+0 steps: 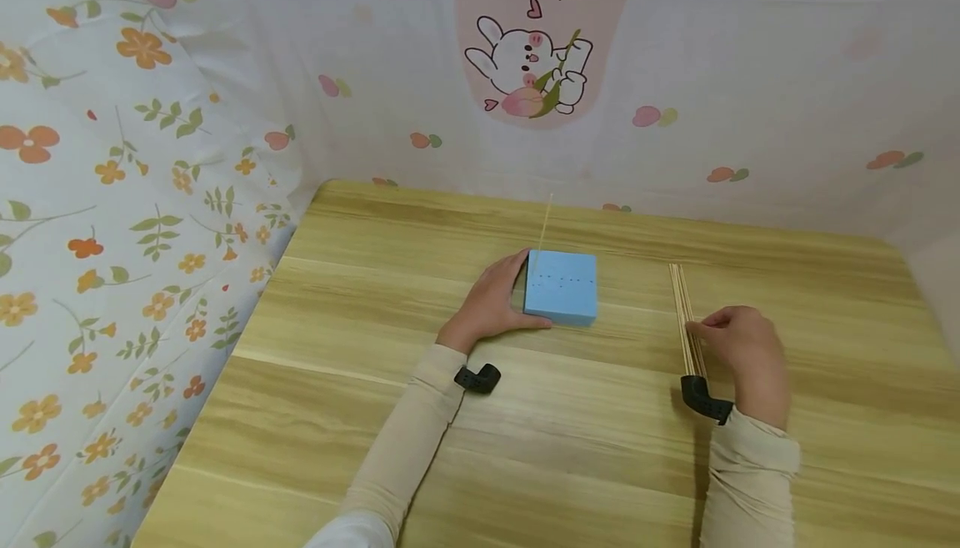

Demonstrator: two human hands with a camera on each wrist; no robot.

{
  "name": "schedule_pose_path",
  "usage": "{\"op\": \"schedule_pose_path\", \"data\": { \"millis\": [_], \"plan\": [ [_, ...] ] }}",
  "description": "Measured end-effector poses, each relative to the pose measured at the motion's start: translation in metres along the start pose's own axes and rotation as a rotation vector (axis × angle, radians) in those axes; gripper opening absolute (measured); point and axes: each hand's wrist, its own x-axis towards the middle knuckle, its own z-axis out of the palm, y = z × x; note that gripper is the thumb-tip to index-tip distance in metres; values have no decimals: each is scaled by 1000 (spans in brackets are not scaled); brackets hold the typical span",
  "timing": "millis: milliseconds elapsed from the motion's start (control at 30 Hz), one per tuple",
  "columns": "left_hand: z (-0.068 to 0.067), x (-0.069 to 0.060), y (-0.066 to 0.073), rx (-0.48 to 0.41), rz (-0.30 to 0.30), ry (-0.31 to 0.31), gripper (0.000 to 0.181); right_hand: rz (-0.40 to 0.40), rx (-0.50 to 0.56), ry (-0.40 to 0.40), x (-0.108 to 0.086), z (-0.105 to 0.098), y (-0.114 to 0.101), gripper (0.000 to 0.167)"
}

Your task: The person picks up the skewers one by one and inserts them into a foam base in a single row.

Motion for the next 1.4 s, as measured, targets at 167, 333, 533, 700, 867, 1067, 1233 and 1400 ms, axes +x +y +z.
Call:
{"op": "schedule_pose_path", "data": {
  "millis": [167, 333, 533, 700, 867, 1067, 1233, 1400],
  "plan": [
    [1, 1, 0, 7, 7, 2, 125, 28, 7, 0, 0, 1, -6, 37],
    [1, 3, 0, 16, 16, 1, 126, 61, 34, -22, 1, 1, -6, 37],
    [2, 3, 0, 14, 16, -5, 126, 68, 43, -34, 2, 1, -6, 36],
    [1, 0, 0, 0, 6, -8, 125, 68, 37, -52, 2, 3, -6, 36],
    [1, -2, -1, 0, -2, 1, 124, 63, 29, -52, 4, 5, -7, 35],
    [2, -2, -1, -6, -1, 9, 124, 63, 20, -53, 3, 4, -8, 34],
    [2, -2, -1, -7, -5, 4, 124, 53, 6, -76, 4, 2, -7, 33],
    [2, -2, -1, -7, -11, 5, 124, 25, -5, -115, 6, 1, -9, 33]
  ]
}}
